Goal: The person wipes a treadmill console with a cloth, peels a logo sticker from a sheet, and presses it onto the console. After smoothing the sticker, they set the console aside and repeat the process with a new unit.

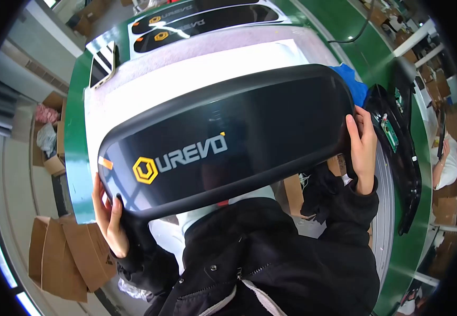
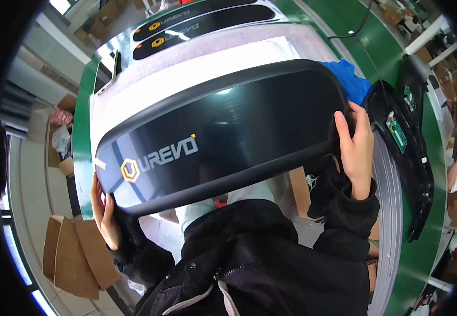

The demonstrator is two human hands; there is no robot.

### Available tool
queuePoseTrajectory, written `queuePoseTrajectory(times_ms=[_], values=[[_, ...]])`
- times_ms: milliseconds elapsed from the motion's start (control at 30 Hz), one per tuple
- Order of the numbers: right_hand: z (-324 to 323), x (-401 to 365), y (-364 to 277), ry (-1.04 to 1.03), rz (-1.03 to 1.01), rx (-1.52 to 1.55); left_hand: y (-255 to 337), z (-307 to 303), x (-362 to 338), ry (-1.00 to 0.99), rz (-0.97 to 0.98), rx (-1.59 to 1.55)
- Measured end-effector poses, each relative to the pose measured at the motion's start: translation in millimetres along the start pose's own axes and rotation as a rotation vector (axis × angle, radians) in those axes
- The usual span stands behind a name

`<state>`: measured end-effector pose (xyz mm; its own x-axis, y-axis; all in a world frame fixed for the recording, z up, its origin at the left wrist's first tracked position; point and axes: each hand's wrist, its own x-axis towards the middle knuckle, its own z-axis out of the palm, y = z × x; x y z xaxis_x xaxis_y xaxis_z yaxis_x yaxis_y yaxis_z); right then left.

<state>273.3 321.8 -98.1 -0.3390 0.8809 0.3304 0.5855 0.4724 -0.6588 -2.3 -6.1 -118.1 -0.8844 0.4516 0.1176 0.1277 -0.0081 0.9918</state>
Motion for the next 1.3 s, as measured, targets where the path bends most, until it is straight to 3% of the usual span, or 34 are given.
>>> queuePoseTrajectory(times_ms=[133,300,333,400,433,533,567,600,633,700,733,867,1000,1167,1300], values=[[-24,3,-26,0.002,-0.062,0.356,4,-9,-1,0.043,0.11,-0.11],[-88,18,-56,-0.355,-0.01,0.918,25,-29,7,0.206,0.41,0.035],[-90,12,-59,-0.154,0.011,0.907,32,-27,10,0.236,0.488,0.083],[-107,20,-48,-0.292,-0.056,1.133,42,-23,17,0.287,0.506,0.017],[-116,13,-53,-0.228,-0.105,1.23,49,-15,22,0.267,0.591,0.013],[-154,-26,-45,0.2,-0.247,1.192,60,16,31,0.18,0.492,-0.054],[-174,-46,-33,0.374,-0.296,1.121,65,27,33,0.002,0.661,-0.048],[-195,-68,-22,0.549,-0.345,1.049,67,34,28,-0.022,0.706,0.035],[-222,-90,-6,0.457,-0.352,1.166,69,41,23,-0.092,0.711,0.071],[-260,-135,7,0.653,-0.323,1.121,65,53,17,-0.22,0.658,0.109],[-266,-152,-1,0.867,-0.246,1.043,58,60,14,-0.274,0.602,0.108],[-287,-217,-13,1.184,-0.088,0.831,36,85,0,-0.383,0.521,0.33],[-301,-266,-4,1.348,-0.035,0.755,16,104,-10,-0.442,0.529,0.396],[-308,-307,11,1.683,0.008,0.318,-2,126,-13,-0.381,0.714,0.573],[-317,-341,41,1.74,0.13,0.237,-9,141,-15,-0.26,0.792,0.788]])
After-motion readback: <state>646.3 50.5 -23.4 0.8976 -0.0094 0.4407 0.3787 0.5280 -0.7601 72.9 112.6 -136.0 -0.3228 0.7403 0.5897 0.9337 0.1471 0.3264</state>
